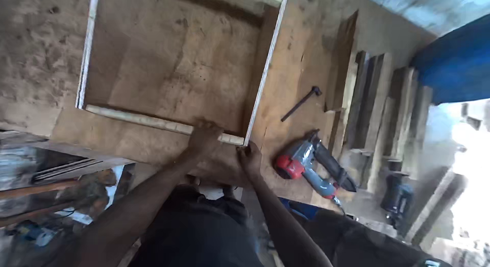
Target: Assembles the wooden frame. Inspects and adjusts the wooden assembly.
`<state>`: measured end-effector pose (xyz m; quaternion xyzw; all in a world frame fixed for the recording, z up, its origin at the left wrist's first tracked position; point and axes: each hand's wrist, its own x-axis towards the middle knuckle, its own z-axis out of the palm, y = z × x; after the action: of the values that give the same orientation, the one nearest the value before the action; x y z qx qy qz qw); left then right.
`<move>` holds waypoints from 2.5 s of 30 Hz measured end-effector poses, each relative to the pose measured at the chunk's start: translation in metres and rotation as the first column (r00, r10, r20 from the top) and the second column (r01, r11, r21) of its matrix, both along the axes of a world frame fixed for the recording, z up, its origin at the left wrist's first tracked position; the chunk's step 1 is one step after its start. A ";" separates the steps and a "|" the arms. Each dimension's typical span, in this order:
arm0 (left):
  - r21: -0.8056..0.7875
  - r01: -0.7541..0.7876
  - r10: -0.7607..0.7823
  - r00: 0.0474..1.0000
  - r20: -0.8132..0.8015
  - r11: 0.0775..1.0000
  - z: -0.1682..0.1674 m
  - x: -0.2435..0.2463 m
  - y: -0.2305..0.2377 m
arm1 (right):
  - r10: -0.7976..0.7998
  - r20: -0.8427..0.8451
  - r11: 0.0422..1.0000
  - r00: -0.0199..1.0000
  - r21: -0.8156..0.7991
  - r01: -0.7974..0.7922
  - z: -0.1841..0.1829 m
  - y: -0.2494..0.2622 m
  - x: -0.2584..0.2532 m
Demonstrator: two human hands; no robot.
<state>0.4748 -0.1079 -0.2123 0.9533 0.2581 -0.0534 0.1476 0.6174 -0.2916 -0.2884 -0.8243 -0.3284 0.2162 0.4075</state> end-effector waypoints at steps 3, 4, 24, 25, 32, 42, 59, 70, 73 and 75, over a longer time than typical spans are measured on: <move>0.013 0.011 -0.011 1.000 -0.022 1.000 -0.001 -0.001 -0.001 | 0.001 -0.033 1.000 0.999 0.030 0.000 -0.007 -0.001 0.004; 0.017 0.015 -0.014 0.999 -0.048 1.000 -0.002 0.000 0.000 | 0.006 -0.040 0.999 0.999 0.035 -0.005 -0.009 -0.001 0.005; 0.092 0.026 -0.012 0.988 -0.156 0.995 0.003 0.036 -0.020 | -0.017 0.131 1.000 0.991 0.023 0.014 -0.011 0.004 0.000; 0.094 0.025 -0.011 0.989 -0.149 0.995 0.004 0.037 -0.020 | -0.026 0.140 0.999 0.990 0.024 0.023 -0.011 0.005 0.000; 0.097 0.003 0.014 0.985 -0.172 0.995 0.005 0.038 -0.023 | -0.005 0.105 1.000 0.994 0.014 0.003 -0.012 0.003 0.001; 0.131 0.013 0.003 0.992 -0.124 0.991 0.002 0.037 -0.028 | -0.007 0.106 0.999 0.994 0.041 0.002 -0.016 0.003 0.004; -0.131 -0.114 0.088 0.978 -0.189 0.985 0.018 0.063 -0.027 | 0.048 -0.023 0.984 0.999 0.172 -0.043 -0.021 -0.005 0.014; -0.231 -0.182 0.115 0.955 -0.274 0.956 0.017 0.068 -0.020 | 0.056 -0.034 0.984 0.998 0.173 -0.050 -0.018 -0.003 0.011; -0.295 -0.233 0.141 0.943 -0.301 0.927 0.017 0.070 -0.017 | -0.004 -0.001 0.978 1.000 0.207 0.004 -0.020 0.000 0.008; -0.302 -0.247 0.150 0.938 -0.312 0.921 0.021 0.072 -0.020 | -0.002 -0.005 0.987 1.000 0.160 0.002 -0.019 0.000 0.006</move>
<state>0.5465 -0.1278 -0.1911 0.8649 0.3597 -0.2168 0.2747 0.6239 -0.2912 -0.3069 -0.7888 -0.3427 0.1909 0.4733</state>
